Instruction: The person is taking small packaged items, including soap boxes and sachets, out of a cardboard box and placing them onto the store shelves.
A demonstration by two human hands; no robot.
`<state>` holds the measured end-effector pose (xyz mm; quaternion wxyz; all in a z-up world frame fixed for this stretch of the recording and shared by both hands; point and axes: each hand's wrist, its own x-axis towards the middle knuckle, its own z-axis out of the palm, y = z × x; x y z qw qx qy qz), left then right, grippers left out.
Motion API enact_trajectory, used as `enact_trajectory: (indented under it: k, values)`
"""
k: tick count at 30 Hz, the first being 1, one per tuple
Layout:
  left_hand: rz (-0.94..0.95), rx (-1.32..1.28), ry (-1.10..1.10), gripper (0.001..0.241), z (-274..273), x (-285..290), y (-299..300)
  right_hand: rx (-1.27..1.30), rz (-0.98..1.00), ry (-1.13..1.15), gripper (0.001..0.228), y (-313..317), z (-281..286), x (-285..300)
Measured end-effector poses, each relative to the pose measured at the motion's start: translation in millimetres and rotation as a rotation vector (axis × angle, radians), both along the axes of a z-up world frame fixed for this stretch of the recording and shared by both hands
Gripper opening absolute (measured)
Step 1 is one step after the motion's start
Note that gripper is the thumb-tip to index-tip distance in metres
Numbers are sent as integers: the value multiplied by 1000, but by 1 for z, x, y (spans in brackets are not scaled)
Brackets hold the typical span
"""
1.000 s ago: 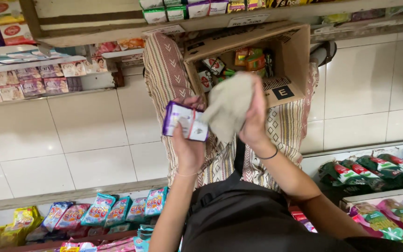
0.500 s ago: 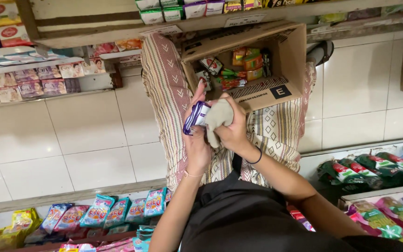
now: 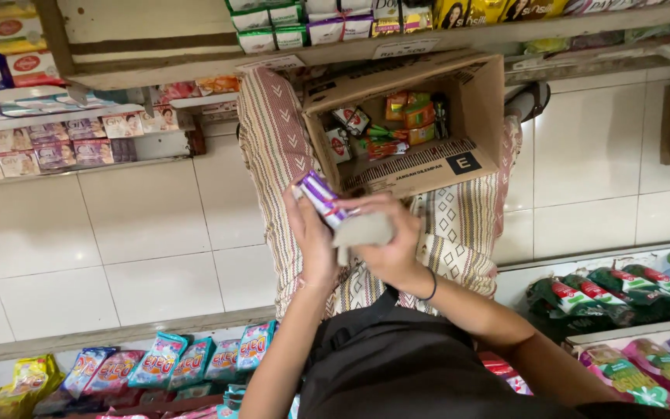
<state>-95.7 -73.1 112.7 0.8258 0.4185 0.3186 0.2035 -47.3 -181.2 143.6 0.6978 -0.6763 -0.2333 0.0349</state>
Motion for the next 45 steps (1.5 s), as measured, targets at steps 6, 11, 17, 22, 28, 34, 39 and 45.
enact_trajectory:
  k: [6,11,17,22,28,34,39,45]
  values:
    - [-164,-111,7,53,-23,-16,21,-194,303,-207,48,-4,5,1]
    - [-280,-375,-51,54,7,-13,35,-139,314,-177,60,3,-16,5]
    - [-448,-329,307,59,-111,-41,34,-385,369,-364,53,33,-48,17]
    - [-436,-376,134,71,-133,-42,42,-371,230,-316,47,35,-64,27]
    - [-541,10,122,42,-163,-62,37,-378,56,-141,43,40,-63,23]
    - [-505,-158,0,27,-153,-59,37,-331,-63,194,37,40,-70,18]
    - [-308,-371,19,36,-85,-26,40,82,-106,482,35,36,-36,34]
    - [-240,-407,-42,45,-121,-29,42,-507,167,-141,86,46,-9,19]
